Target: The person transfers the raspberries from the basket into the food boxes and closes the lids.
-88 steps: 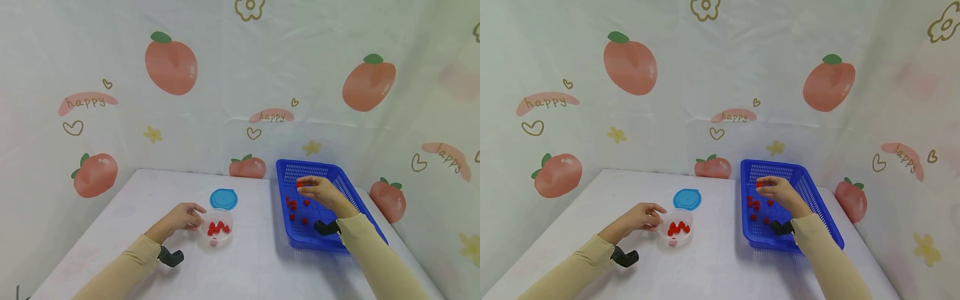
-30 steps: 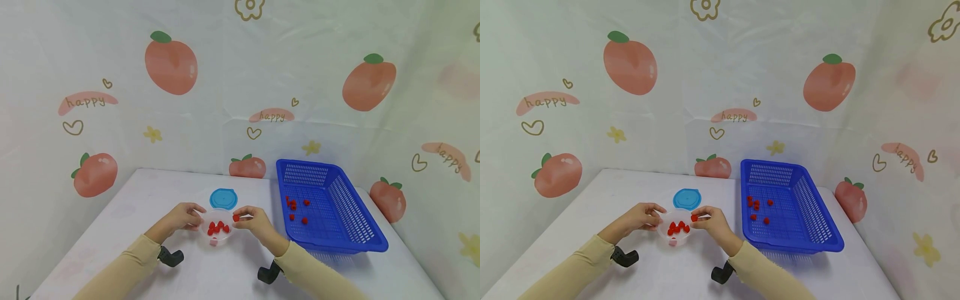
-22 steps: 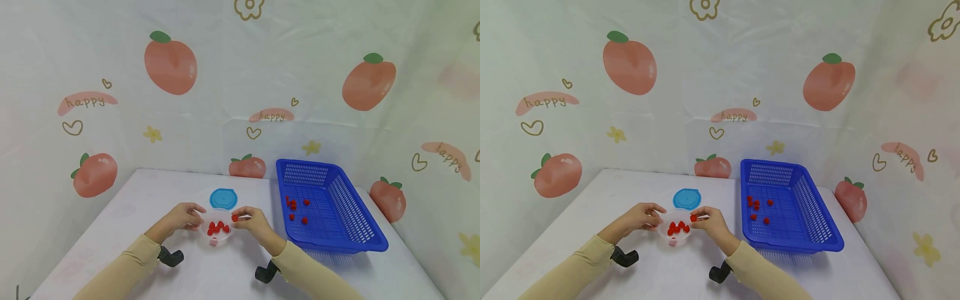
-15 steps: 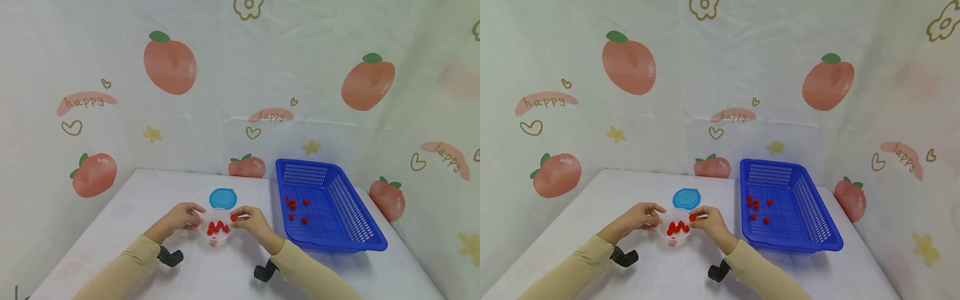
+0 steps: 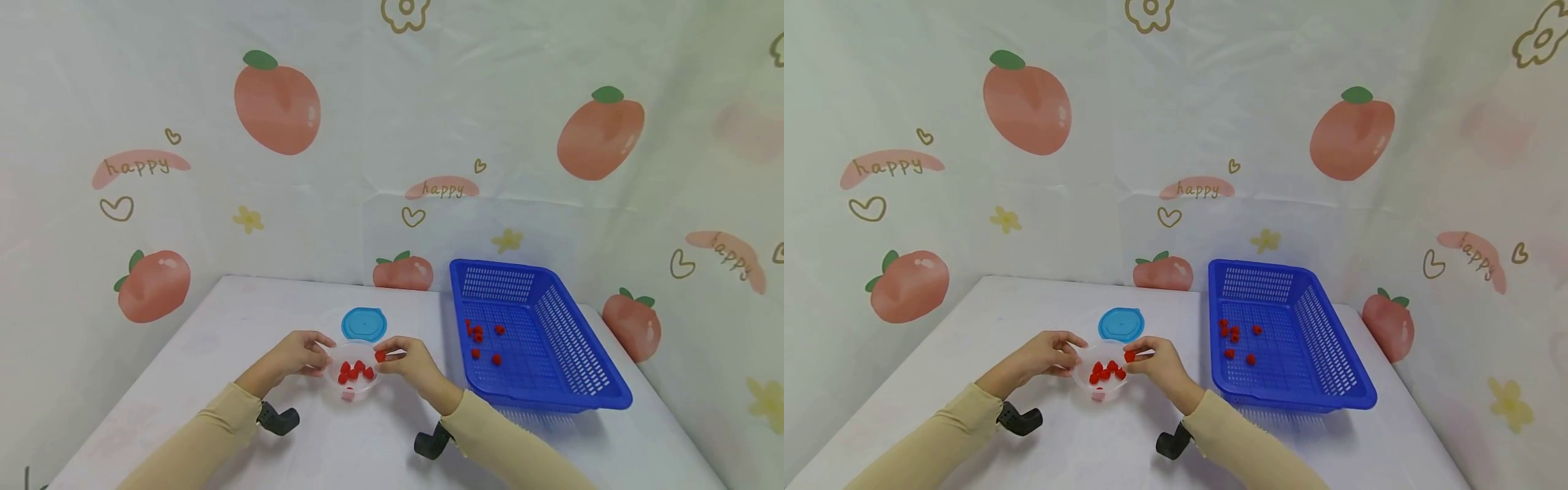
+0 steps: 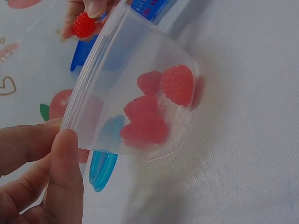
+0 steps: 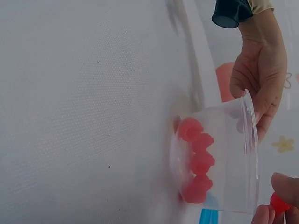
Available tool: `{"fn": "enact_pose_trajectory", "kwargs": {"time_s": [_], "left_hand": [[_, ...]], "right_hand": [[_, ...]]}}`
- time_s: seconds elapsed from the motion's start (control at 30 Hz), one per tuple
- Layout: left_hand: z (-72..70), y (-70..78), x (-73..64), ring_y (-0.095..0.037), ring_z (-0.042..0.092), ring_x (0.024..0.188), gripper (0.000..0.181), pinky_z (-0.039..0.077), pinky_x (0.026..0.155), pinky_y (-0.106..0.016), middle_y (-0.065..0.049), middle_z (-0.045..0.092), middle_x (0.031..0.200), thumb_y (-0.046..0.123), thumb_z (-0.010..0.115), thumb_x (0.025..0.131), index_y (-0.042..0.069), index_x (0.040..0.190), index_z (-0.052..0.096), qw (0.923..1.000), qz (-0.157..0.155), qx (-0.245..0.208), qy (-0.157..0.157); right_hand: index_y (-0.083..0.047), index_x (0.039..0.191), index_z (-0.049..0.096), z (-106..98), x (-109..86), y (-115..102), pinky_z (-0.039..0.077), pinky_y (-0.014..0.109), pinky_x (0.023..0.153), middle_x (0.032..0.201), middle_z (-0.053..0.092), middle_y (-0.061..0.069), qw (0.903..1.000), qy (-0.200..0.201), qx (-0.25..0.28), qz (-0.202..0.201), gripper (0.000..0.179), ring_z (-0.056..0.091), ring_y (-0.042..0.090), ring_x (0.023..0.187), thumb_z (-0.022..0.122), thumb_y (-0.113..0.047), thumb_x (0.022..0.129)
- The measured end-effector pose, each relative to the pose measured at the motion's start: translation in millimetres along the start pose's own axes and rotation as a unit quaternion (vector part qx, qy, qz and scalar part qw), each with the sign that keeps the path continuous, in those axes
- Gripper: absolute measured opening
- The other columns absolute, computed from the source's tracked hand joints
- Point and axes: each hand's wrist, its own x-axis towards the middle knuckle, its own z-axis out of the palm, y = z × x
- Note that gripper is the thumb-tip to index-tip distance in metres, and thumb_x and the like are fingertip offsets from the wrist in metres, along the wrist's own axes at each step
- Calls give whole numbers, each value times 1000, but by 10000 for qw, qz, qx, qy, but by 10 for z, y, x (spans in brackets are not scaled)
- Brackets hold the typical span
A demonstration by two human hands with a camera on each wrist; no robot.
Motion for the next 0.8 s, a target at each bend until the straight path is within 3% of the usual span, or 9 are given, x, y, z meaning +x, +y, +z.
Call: {"fn": "enact_pose_trajectory", "kwargs": {"time_s": [0.33, 0.8], "left_hand": [[-9, 2, 4, -17, 63, 69, 36, 60, 69, -30, -10, 65, 87, 3, 67, 86, -3, 121, 58, 10000, 13, 11, -18], [2, 5, 4, -17, 63, 68, 36, 60, 68, -30, -10, 65, 87, 3, 66, 86, -3, 122, 58, 10000, 22, -28, -23]], "right_hand": [[2, 112, 67, 19, 228, 331, 58, 35, 84, 106, 67, 11, 10000, -10, 62, -18, 33, 64, 16, 89, 74, 0, 80], [0, 110, 68, 16, 255, 367, 58, 32, 84, 114, 64, 20, 10000, -11, -3, 14, 32, 62, 15, 89, 76, -2, 79]]}}
